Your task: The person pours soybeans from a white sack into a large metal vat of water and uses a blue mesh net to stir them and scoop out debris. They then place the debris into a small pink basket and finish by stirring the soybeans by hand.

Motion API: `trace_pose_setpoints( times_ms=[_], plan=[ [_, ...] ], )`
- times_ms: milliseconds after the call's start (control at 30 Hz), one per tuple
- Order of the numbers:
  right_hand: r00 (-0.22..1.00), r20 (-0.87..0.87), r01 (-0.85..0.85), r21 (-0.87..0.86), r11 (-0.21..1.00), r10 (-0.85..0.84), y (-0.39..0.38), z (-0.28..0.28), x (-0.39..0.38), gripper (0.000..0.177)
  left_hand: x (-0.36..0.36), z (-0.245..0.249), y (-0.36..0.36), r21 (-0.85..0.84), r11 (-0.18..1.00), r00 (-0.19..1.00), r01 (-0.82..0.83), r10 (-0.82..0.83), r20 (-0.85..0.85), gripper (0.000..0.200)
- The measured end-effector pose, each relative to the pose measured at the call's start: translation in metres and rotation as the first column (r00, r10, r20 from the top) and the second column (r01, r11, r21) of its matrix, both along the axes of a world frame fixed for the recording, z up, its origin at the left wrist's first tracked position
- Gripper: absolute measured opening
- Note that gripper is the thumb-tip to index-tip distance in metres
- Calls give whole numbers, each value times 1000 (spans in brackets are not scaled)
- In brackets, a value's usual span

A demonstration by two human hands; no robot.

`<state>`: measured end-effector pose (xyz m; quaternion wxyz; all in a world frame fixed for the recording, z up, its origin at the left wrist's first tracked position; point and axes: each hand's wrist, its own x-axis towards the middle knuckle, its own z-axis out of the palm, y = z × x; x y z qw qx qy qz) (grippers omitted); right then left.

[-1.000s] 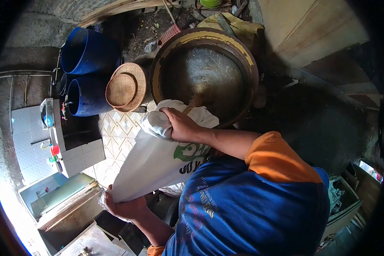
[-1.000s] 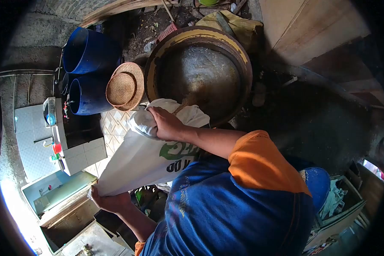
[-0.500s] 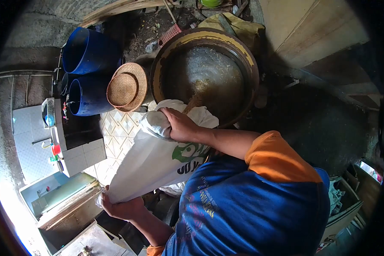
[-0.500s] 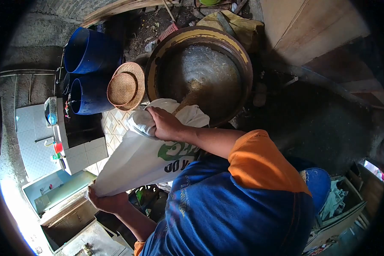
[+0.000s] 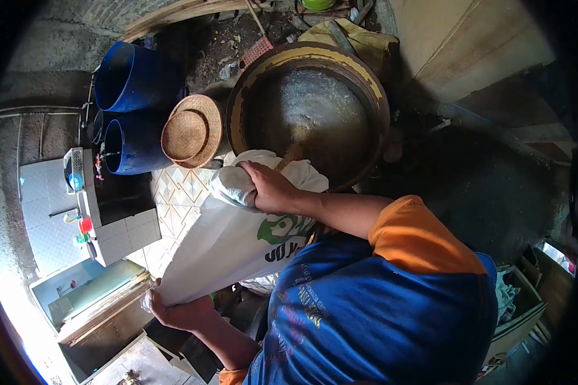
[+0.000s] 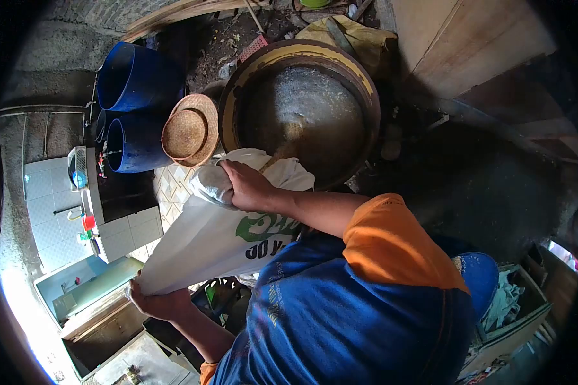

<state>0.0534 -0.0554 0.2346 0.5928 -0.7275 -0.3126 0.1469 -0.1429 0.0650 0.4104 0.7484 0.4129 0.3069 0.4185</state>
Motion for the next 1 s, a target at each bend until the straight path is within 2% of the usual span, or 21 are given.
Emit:
trace_pose_setpoints(
  times_ms=[100,267,333,400,467,633,800,900,1000],
  plan=[
    [1000,-12,-10,10,1000,10,0,2,1,45,3,3,-3,-23,998,998,-65,65,12,20],
    [997,-65,-40,-21,999,38,-2,11,3,50,11,11,-11,2,999,999,-35,35,-4,21],
    [1000,-20,-13,27,1000,13,0,7,2,44,11,10,-11,14,1000,1000,-9,9,-21,24],
    [1000,-27,-16,28,999,16,0,6,2,44,10,8,-10,39,999,999,-33,32,28,16],
    [999,-31,-19,31,999,20,1,7,2,45,12,11,-12,21,999,999,-37,37,18,16],
    [999,-42,-14,59,998,17,-1,12,2,50,8,8,-6,48,997,998,-60,59,8,16],
    [999,-40,0,49,999,2,-1,12,1,54,15,17,-16,-58,996,997,-74,74,-6,17],
    [999,-34,16,58,998,-14,-2,15,0,56,15,17,-15,-16,995,996,-94,94,1,18],
    [999,-16,31,73,997,-30,-4,18,2,58,17,20,-17,-9,1000,999,-28,28,19,18]
  ],
)
